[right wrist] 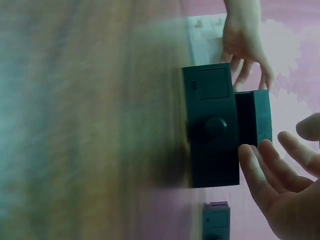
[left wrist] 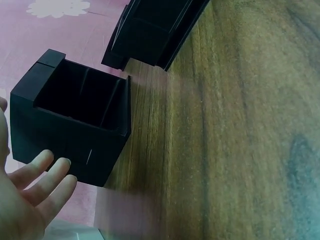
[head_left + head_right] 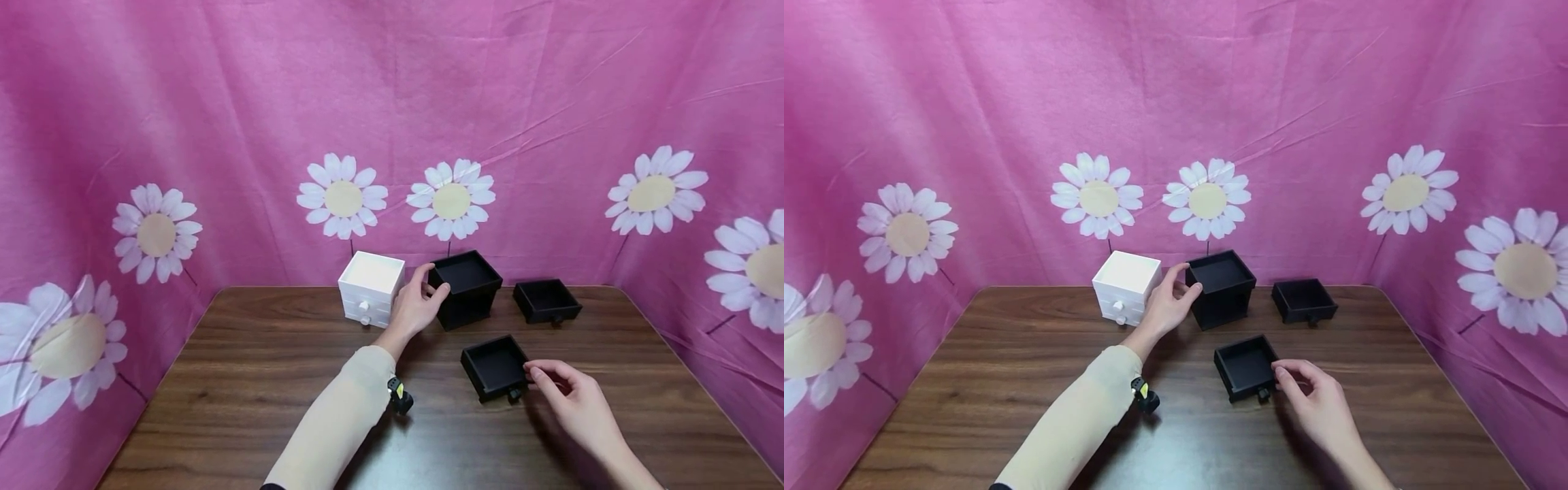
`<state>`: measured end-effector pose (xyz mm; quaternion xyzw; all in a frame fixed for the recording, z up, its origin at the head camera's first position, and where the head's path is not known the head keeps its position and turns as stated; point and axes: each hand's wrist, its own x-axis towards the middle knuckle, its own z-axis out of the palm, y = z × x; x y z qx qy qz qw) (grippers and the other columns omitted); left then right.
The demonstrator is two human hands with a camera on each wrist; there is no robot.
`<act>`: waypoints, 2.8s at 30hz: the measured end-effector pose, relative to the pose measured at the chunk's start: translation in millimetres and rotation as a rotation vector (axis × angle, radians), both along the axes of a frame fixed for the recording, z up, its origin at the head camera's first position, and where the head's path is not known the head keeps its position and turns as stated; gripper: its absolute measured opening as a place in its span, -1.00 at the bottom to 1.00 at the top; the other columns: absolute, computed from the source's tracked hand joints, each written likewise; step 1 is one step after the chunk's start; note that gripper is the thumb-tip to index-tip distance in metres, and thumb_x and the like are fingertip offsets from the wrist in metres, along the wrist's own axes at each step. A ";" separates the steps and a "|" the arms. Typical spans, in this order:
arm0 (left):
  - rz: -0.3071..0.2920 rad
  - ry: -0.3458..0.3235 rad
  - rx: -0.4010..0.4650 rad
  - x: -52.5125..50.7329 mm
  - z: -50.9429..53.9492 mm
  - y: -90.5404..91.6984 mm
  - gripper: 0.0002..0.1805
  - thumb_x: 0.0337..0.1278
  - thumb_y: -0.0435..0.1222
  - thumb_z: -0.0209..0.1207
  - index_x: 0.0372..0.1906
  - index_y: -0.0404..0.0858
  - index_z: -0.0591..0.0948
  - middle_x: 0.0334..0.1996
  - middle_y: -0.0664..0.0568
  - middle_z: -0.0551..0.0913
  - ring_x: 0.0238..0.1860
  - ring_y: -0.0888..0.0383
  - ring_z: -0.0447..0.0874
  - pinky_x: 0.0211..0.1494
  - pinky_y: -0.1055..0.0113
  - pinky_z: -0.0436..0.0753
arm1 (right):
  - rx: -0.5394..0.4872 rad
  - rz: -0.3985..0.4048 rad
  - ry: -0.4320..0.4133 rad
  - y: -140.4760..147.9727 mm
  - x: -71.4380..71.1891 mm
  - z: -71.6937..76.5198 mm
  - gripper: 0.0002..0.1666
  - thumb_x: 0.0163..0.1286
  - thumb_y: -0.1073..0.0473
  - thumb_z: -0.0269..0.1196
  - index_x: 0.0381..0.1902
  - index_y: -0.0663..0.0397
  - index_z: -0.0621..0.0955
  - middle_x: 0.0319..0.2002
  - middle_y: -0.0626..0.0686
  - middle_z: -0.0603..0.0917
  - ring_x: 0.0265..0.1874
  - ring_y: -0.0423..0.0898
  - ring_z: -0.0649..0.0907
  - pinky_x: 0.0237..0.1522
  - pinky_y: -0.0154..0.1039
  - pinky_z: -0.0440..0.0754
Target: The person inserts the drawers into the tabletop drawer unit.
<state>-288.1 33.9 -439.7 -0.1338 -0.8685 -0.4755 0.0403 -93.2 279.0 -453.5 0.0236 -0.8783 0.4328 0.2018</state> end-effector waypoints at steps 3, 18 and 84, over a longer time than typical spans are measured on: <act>0.000 0.012 -0.013 -2.1 -0.2 -0.3 -0.35 0.47 0.19 0.17 0.57 0.21 0.41 -0.12 0.10 0.79 -0.22 0.25 0.73 0.01 0.19 0.68 | 0.055 -0.037 -0.043 1.4 3.5 -3.4 -0.87 0.55 0.27 0.33 -0.08 0.08 0.82 -0.25 -0.16 0.86 -0.34 -0.48 0.71 -0.28 -0.59 0.59; -0.024 0.030 -0.016 -5.8 -0.9 1.5 -0.37 0.47 0.19 0.18 0.54 0.19 0.46 -0.04 -0.01 0.73 -0.10 0.08 0.68 -0.01 0.14 0.66 | 0.234 -0.089 -0.298 5.6 3.0 -6.1 -0.87 0.45 0.05 0.46 -0.20 -0.04 0.82 -0.36 -0.12 0.82 -0.41 -0.46 0.57 -0.29 -0.35 0.54; -0.051 -0.014 0.095 -5.5 -8.5 0.8 -0.35 0.46 0.15 0.23 0.57 0.20 0.44 -0.17 0.03 0.70 -0.24 0.17 0.62 -0.13 0.30 0.60 | -0.723 0.019 -0.522 -10.3 -34.1 -10.5 -0.87 0.44 0.52 0.32 -0.32 0.29 0.71 -0.32 0.04 0.84 -0.30 -0.15 0.87 -0.06 -0.24 0.86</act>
